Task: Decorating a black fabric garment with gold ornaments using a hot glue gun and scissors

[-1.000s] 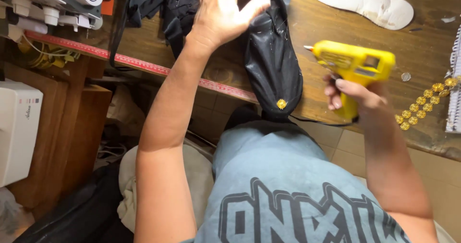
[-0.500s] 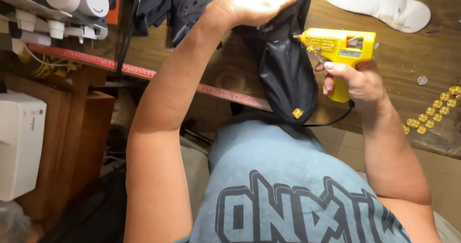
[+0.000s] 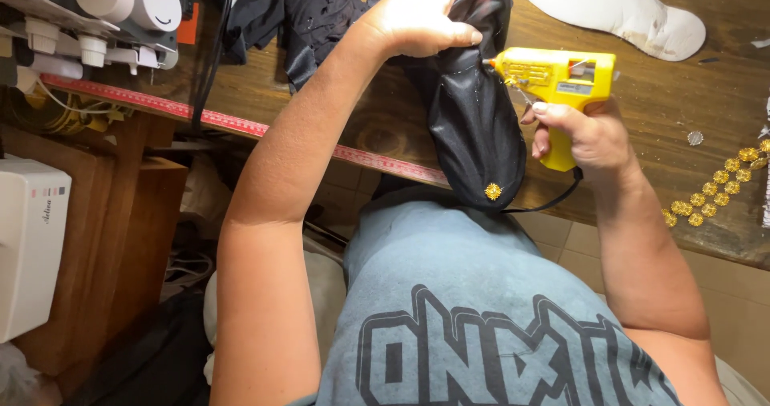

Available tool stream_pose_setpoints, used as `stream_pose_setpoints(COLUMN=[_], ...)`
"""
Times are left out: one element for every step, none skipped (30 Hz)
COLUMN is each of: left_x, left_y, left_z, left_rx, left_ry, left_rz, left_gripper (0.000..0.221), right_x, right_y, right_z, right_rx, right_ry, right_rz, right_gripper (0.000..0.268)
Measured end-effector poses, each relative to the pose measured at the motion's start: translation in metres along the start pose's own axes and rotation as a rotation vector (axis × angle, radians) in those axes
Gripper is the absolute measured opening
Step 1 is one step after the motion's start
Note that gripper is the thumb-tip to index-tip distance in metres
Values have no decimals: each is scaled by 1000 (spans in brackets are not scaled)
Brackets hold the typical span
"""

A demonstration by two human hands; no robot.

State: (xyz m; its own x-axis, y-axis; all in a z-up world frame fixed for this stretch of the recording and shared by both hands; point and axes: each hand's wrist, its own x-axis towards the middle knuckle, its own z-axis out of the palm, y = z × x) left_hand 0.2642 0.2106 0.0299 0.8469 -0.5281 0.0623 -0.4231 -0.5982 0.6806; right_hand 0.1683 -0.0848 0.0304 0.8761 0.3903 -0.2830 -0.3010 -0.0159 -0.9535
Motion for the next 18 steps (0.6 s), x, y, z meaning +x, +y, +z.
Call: stream_pose_setpoints(left_x=[1, 1, 2, 3, 4, 5, 3, 2, 1, 0, -1, -2, -2, -1, -1, -1, -1, -2], left_y=[1, 2, 3, 4, 5, 6, 5, 4, 4, 6, 8, 10, 9, 7, 5, 5, 6, 6], left_z=[0, 1, 2, 3, 4, 5, 5, 5, 5, 4, 3, 2, 3, 3, 4, 3, 3, 3], left_rx=[2, 10, 18, 19, 25, 30, 29, 6, -18, -18, -47, -77, -77, -68, -59, -58, -69, -81], left_ry=[1, 7, 13, 13, 25, 35, 34, 41, 48, 48, 46, 44, 44, 51, 58, 60, 59, 57], left_rz=[1, -29, -59, -61, -97, -133, -133, -100, -66, -67, -105, -143, -142, -123, -103, -103, -83, -64], left_gripper=[32, 35, 44, 44, 39, 36, 36, 37, 38, 38, 35, 32, 32, 37, 42, 42, 38, 34], right_x=[0, 0, 0, -1, -1, -1, -2, -3, -3, -3, -2, -1, -1, -1, -1, -2, -4, -6], right_y=[-1, -1, 0, 1, 2, 4, 4, 4, 4, 6, 7, 9, 10, 11, 12, 12, 13, 13], right_z=[1, 2, 2, 2, 2, 2, 1, 1, 0, 1, 1, 2, 2, 2, 2, 1, 0, -2], right_rx=[0, -4, -8, -8, -12, -17, -16, -31, -45, -45, -29, -13, -13, 9, 31, 30, 66, 102], right_ry=[0, 0, 1, 0, 28, 58, 59, 58, 58, 58, 60, 63, 64, 67, 71, 69, 57, 45], right_rz=[-3, 8, 20, 20, 50, 82, 82, 69, 55, 55, 48, 41, 41, 45, 49, 48, 41, 36], right_gripper=[16, 16, 16, 16, 17, 18, 18, 16, 15, 15, 15, 15, 15, 14, 14, 14, 13, 13])
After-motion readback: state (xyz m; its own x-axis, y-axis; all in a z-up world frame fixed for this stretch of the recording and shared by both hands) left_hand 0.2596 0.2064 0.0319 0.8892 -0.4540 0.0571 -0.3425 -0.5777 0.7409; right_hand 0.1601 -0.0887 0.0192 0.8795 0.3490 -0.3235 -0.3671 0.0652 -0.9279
